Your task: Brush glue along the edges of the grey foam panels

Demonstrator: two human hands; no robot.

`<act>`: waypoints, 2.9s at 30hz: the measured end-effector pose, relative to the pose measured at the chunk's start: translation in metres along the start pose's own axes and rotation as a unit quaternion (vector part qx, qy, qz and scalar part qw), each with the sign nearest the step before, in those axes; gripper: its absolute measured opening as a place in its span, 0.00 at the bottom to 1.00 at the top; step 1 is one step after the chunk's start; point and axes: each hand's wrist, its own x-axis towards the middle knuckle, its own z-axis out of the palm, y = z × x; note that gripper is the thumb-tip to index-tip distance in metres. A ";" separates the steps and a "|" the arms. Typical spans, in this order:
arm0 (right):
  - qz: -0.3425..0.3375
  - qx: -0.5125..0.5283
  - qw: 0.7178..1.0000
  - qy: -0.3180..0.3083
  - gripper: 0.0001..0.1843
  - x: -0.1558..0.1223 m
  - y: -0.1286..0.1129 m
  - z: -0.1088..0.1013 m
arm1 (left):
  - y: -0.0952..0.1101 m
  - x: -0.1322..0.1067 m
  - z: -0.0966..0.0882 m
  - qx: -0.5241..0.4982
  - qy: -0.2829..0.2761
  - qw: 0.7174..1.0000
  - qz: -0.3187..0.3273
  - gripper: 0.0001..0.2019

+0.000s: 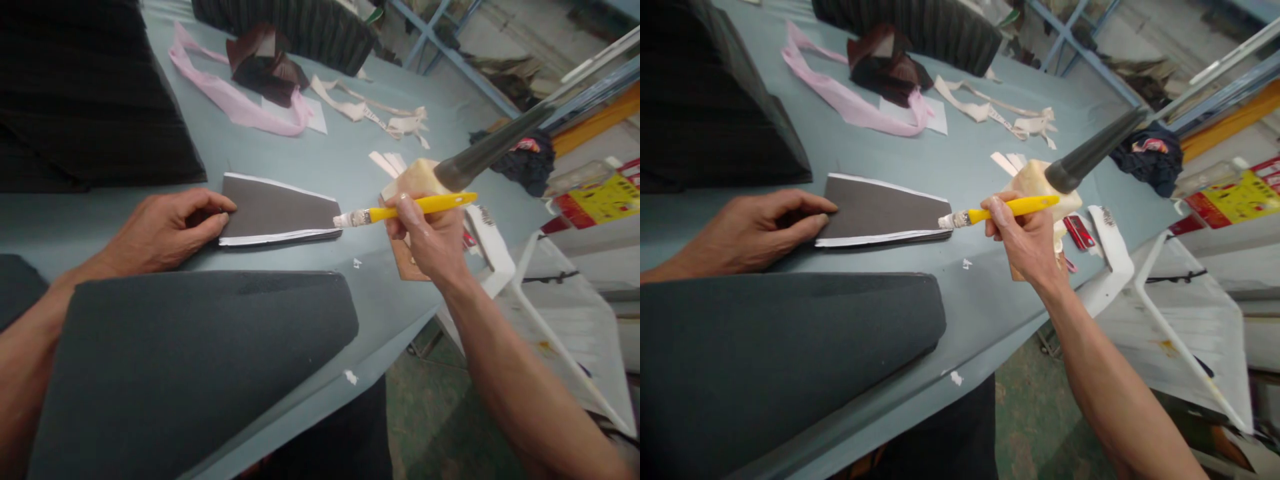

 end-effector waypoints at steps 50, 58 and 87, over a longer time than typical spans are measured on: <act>-0.023 -0.214 0.973 -0.080 0.13 -0.009 0.043 0.031 | 0.027 0.038 -0.021 -0.062 -0.084 0.965 -0.242 0.20; -0.064 -0.239 0.967 -0.059 0.13 -0.008 0.039 0.032 | 0.023 0.040 -0.019 -0.067 -0.090 0.963 -0.244 0.19; -0.099 -0.250 0.962 -0.041 0.09 -0.002 0.036 0.034 | 0.011 0.045 -0.012 -0.066 -0.093 0.968 -0.225 0.21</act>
